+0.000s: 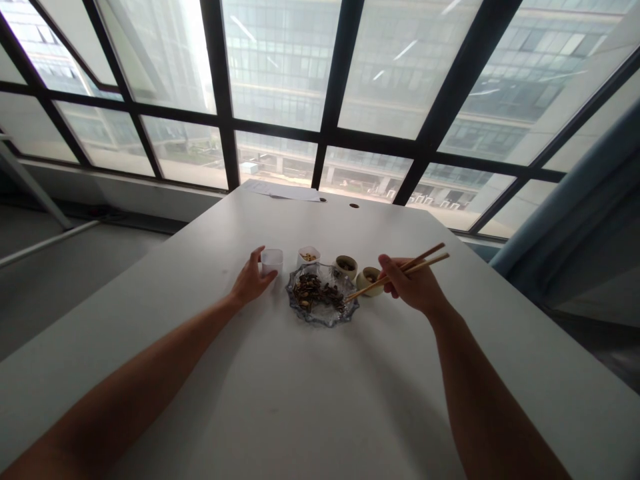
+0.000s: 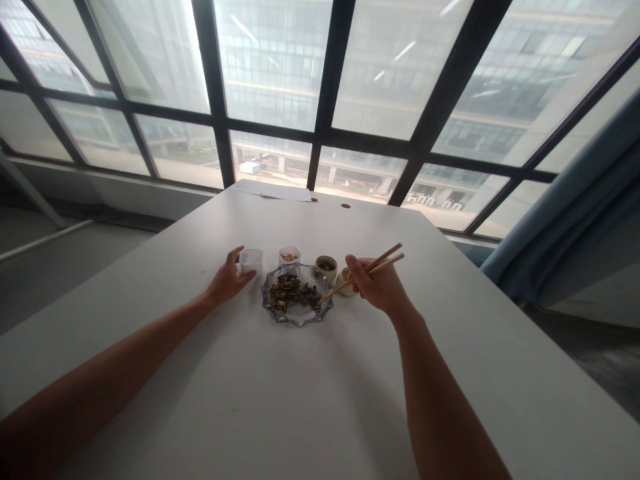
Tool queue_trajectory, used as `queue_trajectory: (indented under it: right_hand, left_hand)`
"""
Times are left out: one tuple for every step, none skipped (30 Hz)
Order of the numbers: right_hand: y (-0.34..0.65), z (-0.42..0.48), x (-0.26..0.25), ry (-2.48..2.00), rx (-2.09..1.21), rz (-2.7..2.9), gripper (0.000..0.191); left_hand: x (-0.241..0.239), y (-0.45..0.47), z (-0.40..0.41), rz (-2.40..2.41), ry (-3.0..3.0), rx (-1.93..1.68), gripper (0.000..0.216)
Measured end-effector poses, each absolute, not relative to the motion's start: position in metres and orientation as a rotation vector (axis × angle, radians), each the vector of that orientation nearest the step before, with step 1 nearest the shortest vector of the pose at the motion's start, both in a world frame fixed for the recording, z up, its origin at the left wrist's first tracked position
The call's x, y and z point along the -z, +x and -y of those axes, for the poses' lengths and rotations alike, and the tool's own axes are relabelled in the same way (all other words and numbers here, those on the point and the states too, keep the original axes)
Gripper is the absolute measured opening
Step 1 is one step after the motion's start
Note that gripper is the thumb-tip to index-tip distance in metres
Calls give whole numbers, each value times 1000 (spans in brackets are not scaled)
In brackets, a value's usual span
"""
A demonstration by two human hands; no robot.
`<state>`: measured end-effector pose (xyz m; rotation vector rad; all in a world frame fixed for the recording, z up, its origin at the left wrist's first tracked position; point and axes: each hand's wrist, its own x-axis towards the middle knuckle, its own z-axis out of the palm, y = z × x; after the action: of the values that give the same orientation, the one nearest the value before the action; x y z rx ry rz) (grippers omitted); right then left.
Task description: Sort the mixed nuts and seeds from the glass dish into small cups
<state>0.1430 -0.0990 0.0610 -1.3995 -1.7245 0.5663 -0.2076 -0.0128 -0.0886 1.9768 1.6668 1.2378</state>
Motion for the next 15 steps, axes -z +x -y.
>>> queue_trajectory:
  right_hand:
    - [141, 100, -61, -1407, -616, 1782, 68]
    - [138, 101, -59, -1411, -659, 1827, 68]
    - [136, 101, -57, -1408, -693, 1862, 67]
    - [133, 100, -54, -1399, -713, 1882, 65]
    - [129, 98, -50, -1382, -718, 1894, 63]
    - [126, 97, -46, -1357, -710, 1905, 61]
    - [123, 95, -41, -1325, -698, 1916, 59]
    - [120, 93, -37, -1289, -685, 1920, 56]
    - [118, 91, -33, -1255, -678, 1919, 54]
    - [117, 89, -30, -1231, -675, 1911, 53]
    - [117, 88, -28, -1219, -670, 1892, 52]
    - [117, 88, -27, -1219, -657, 1863, 52]
    - [119, 88, -27, -1229, -636, 1830, 53]
    - [120, 88, -28, -1246, -613, 1801, 54]
    - [122, 89, -29, -1266, -593, 1784, 56]
  left_hand:
    - [88, -208, 13, -1668, 1979, -1233, 82]
    - [88, -208, 13, -1667, 1981, -1232, 82]
    - [88, -208, 14, -1667, 1984, -1233, 82]
    - [88, -208, 14, -1668, 1987, -1235, 81]
    - [88, -208, 14, -1668, 1990, -1236, 81]
    - [87, -208, 15, -1667, 1992, -1235, 81]
    - [87, -208, 15, -1667, 1992, -1233, 81]
    - [87, -208, 15, -1667, 1992, -1228, 81]
    - [86, -208, 15, -1667, 1991, -1222, 81]
    - [86, -208, 16, -1667, 1988, -1218, 81]
    - [86, -208, 16, -1668, 1985, -1216, 81]
    - [86, -208, 16, -1668, 1983, -1215, 82]
    - [86, -208, 16, -1667, 1982, -1217, 81]
    - [86, -208, 16, -1664, 1983, -1222, 81]
    - [86, -208, 16, -1658, 1987, -1229, 81]
